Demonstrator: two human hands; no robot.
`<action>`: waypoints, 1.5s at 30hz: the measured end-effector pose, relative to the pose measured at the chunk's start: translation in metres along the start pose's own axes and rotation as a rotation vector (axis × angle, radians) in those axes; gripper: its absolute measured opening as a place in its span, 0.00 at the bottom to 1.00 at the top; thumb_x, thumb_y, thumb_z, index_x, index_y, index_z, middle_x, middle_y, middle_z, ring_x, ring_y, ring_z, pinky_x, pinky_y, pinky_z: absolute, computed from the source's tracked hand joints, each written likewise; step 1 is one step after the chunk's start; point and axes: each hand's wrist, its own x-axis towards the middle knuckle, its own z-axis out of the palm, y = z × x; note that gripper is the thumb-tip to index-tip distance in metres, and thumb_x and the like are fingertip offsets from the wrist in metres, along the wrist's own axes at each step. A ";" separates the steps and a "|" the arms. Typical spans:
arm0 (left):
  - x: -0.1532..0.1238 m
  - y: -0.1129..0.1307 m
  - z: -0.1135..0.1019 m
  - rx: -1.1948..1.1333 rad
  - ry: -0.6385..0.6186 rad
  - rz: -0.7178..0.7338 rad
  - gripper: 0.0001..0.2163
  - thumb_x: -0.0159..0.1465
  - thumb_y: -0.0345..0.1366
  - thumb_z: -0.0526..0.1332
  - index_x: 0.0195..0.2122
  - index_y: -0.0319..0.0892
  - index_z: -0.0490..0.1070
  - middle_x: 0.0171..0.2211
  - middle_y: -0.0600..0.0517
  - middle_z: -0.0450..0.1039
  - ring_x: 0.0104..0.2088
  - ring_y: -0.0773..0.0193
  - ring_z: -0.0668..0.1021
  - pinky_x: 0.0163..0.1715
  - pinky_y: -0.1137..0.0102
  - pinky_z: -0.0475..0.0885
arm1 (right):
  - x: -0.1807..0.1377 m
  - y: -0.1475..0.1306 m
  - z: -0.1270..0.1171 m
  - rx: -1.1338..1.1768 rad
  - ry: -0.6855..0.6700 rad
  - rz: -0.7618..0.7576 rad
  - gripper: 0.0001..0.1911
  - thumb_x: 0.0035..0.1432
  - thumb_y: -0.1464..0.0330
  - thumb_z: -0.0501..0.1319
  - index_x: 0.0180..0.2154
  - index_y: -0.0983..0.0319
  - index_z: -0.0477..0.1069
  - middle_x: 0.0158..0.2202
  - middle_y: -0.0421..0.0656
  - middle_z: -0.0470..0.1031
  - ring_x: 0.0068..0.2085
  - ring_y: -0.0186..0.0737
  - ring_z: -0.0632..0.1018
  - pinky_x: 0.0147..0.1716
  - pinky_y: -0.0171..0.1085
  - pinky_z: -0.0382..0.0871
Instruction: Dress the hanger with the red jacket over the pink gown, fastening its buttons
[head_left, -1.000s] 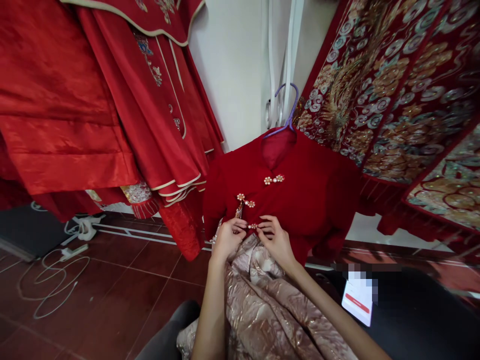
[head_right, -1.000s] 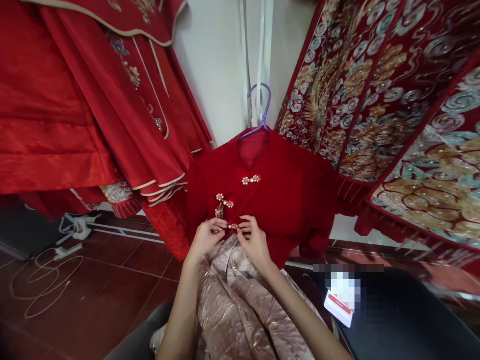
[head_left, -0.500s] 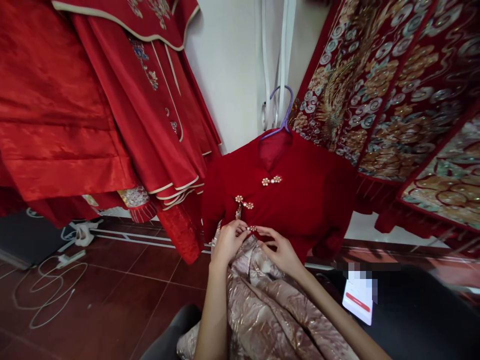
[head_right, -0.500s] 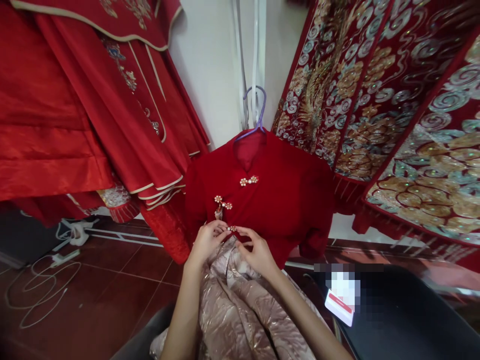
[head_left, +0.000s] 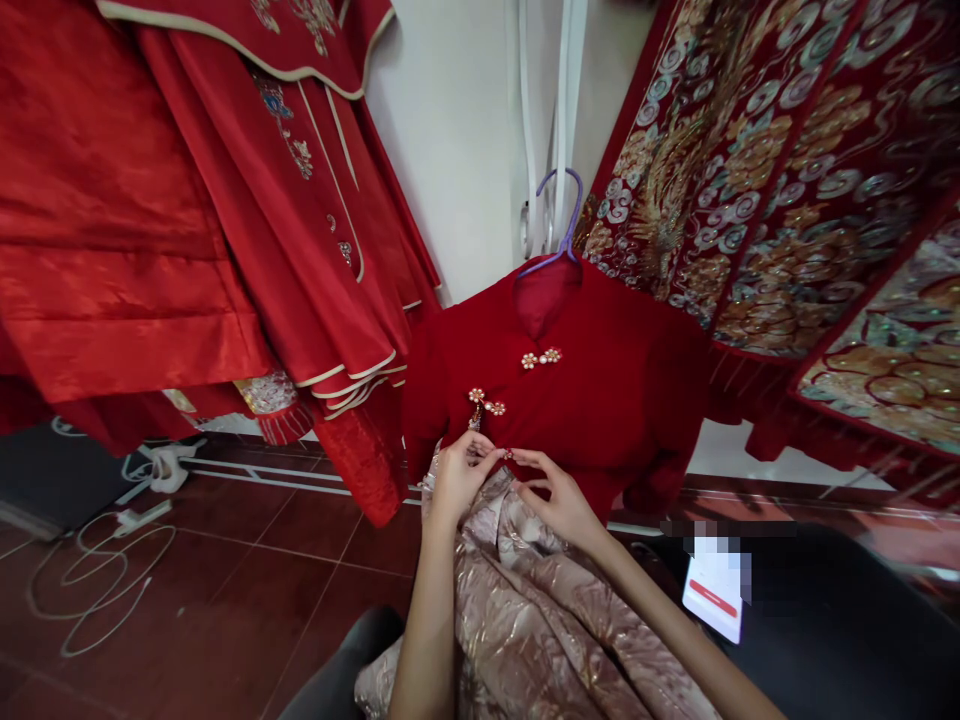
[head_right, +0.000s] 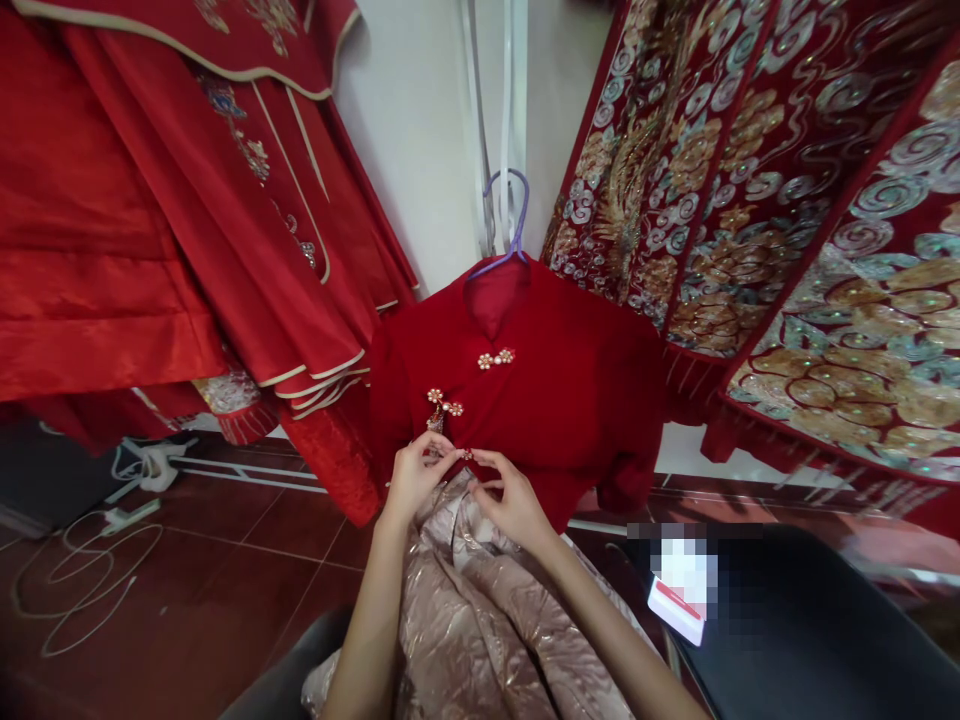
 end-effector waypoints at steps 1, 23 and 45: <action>0.000 0.001 0.000 0.016 0.014 0.001 0.10 0.58 0.43 0.65 0.31 0.41 0.73 0.30 0.51 0.76 0.32 0.65 0.78 0.33 0.74 0.73 | 0.000 0.000 0.000 -0.005 0.016 0.010 0.19 0.59 0.66 0.60 0.52 0.59 0.67 0.54 0.49 0.71 0.55 0.43 0.73 0.46 0.42 0.75; 0.032 0.020 0.033 -0.588 0.428 -0.216 0.16 0.58 0.45 0.65 0.41 0.38 0.77 0.42 0.46 0.79 0.43 0.61 0.80 0.47 0.66 0.75 | 0.001 -0.036 -0.012 0.265 0.003 0.075 0.17 0.54 0.59 0.65 0.42 0.60 0.69 0.31 0.39 0.68 0.32 0.34 0.72 0.32 0.33 0.70; 0.036 0.030 0.041 -0.958 0.408 -0.373 0.13 0.52 0.35 0.68 0.37 0.37 0.78 0.44 0.44 0.79 0.45 0.61 0.80 0.47 0.69 0.72 | 0.000 -0.051 -0.046 0.332 -0.145 0.050 0.15 0.54 0.60 0.65 0.43 0.58 0.70 0.31 0.39 0.66 0.31 0.34 0.70 0.26 0.32 0.70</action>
